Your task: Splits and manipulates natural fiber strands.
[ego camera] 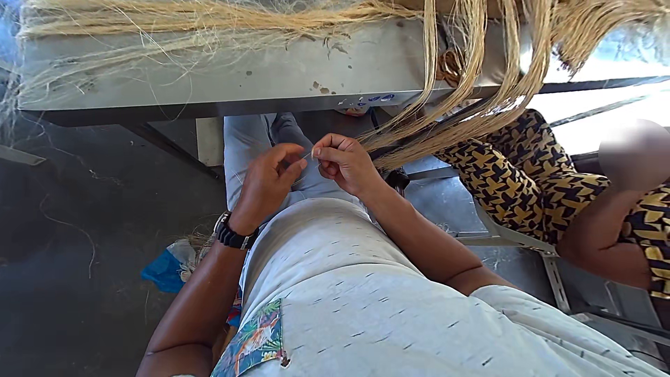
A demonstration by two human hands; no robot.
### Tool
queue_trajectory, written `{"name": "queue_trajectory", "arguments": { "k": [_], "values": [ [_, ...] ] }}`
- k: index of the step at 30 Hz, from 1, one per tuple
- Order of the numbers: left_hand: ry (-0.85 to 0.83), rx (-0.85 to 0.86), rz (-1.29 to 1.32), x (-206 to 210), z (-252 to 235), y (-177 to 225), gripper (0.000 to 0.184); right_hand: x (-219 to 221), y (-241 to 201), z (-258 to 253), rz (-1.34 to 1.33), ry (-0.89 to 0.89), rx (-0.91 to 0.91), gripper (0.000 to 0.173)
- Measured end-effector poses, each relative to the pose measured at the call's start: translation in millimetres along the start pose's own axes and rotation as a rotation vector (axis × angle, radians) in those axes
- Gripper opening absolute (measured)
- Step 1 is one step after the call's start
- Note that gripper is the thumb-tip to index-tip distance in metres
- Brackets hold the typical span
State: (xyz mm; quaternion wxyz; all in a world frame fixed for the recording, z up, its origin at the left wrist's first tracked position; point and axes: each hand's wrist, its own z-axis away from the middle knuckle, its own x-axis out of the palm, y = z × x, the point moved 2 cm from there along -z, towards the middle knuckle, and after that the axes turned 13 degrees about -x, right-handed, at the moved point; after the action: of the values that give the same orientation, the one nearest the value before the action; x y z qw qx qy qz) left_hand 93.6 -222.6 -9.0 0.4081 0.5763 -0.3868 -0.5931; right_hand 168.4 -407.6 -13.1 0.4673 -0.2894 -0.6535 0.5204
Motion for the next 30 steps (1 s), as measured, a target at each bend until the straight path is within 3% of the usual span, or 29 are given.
{"name": "queue_trajectory", "arguments": {
  "k": [2,5,7,9,12,16,21,23,26,30],
  "values": [
    [-0.012,0.005,-0.004,-1,0,0,0.014,2,-2,5,0.036,-0.022,0.009,0.008],
    [-0.006,0.009,0.013,-10,2,-4,0.016,4,-4,9,0.083,-0.07,0.038,0.005],
    [0.023,0.016,0.049,-21,4,-10,0.02,2,-3,9,0.116,-0.112,0.063,0.018],
    [0.065,-0.001,0.064,-35,5,-16,0.021,-1,-2,8,0.115,-0.132,0.096,0.019],
    [0.166,-0.014,-0.022,-54,1,-24,0.022,-4,-3,9,0.091,-0.157,0.125,0.007],
    [0.302,0.003,-0.188,-69,-1,-39,0.025,-4,-5,9,0.08,-0.181,0.105,0.011],
    [0.574,-0.066,-0.071,-83,3,-55,0.03,-13,-5,1,-0.008,-0.124,0.123,0.01],
    [0.52,-0.07,-0.045,-80,6,-54,0.033,-15,-5,0,-0.021,-0.103,0.121,0.011],
    [0.306,-0.059,-0.093,-63,11,-46,0.042,-12,-4,-2,-0.049,-0.066,0.111,0.012],
    [0.001,0.028,-0.183,-23,2,-34,0.038,-11,-4,-4,-0.109,-0.015,0.12,0.016]
  ]
}}
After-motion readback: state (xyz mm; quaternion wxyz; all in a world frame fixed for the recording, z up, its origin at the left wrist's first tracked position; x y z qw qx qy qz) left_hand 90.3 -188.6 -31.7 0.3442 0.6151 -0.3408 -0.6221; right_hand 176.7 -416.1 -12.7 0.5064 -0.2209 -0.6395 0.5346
